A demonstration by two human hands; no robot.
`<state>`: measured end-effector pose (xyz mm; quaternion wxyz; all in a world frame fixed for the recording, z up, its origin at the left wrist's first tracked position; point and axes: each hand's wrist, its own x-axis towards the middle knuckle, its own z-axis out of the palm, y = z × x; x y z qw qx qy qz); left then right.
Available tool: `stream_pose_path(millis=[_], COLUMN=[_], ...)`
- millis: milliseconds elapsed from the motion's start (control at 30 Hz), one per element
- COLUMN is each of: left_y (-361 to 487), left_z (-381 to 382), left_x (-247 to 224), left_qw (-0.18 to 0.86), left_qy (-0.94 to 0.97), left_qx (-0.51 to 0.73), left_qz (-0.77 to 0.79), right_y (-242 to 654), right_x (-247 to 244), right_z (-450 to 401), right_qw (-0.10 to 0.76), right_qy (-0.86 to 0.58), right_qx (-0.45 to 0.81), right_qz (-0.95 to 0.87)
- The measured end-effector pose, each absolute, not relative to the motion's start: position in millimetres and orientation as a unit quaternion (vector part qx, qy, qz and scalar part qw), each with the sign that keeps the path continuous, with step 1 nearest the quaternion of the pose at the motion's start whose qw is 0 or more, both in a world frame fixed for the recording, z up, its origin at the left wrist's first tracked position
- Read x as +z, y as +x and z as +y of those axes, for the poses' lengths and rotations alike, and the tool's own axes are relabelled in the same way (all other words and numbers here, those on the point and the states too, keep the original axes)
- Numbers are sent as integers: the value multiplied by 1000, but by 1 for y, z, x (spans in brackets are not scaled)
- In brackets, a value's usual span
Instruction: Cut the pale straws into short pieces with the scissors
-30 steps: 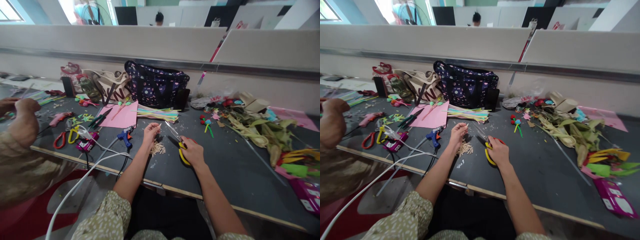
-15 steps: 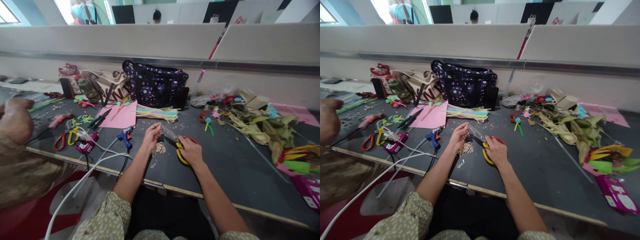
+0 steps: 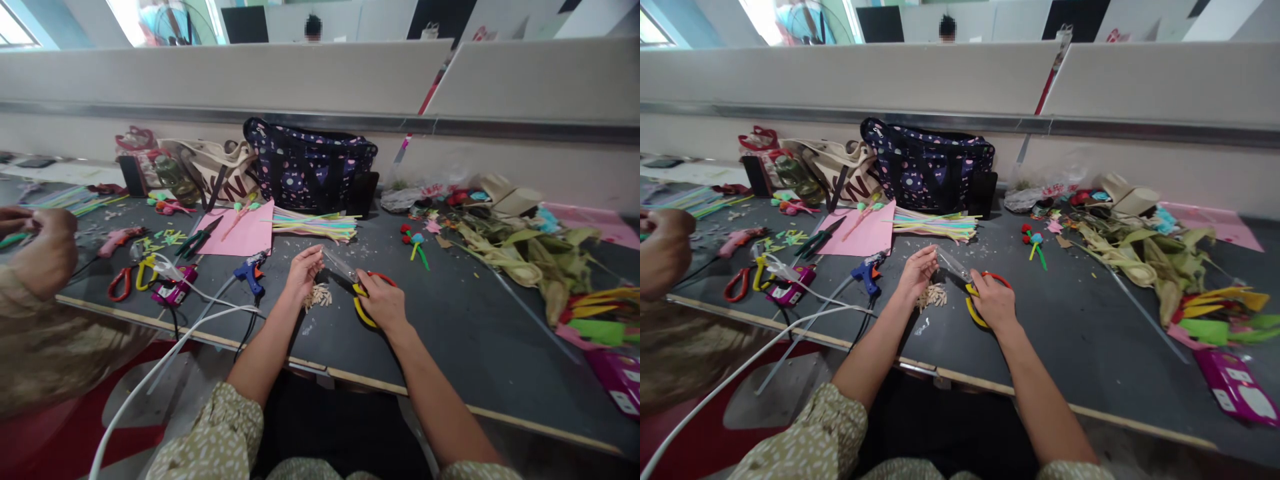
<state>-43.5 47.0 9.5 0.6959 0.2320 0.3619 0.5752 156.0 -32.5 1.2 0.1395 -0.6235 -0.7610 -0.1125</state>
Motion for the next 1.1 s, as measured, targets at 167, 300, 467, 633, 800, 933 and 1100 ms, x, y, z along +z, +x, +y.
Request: stream_pose_path(millis=[167, 300, 467, 633, 800, 933, 1100], left_y=[-43, -43, -45, -52, -66, -79, -93], left_z=[47, 47, 48, 53, 53, 36, -2], left_x=[10, 10, 9, 9, 8, 6, 1], left_qw=[691, 689, 665, 554, 406, 348, 230], left_qy=[231, 237, 274, 321, 411, 518, 681], left_qx=[578, 577, 587, 661, 685, 600, 466], left_qz=[368, 368, 371, 391, 443, 501, 515], right_y=[156, 157, 158, 160, 162, 163, 161], right_x=[3, 0, 6, 12, 15, 24, 29], right_z=[-33, -33, -33, -32, -29, -36, -65], right_qw=[135, 137, 173, 148, 117, 110, 82], right_qy=[-626, -629, -649, -667, -716, -725, -733], right_qx=[-93, -61, -28, -31, -18, 22, 86], right_qz=[-763, -763, -741, -729, -688, -679, -669])
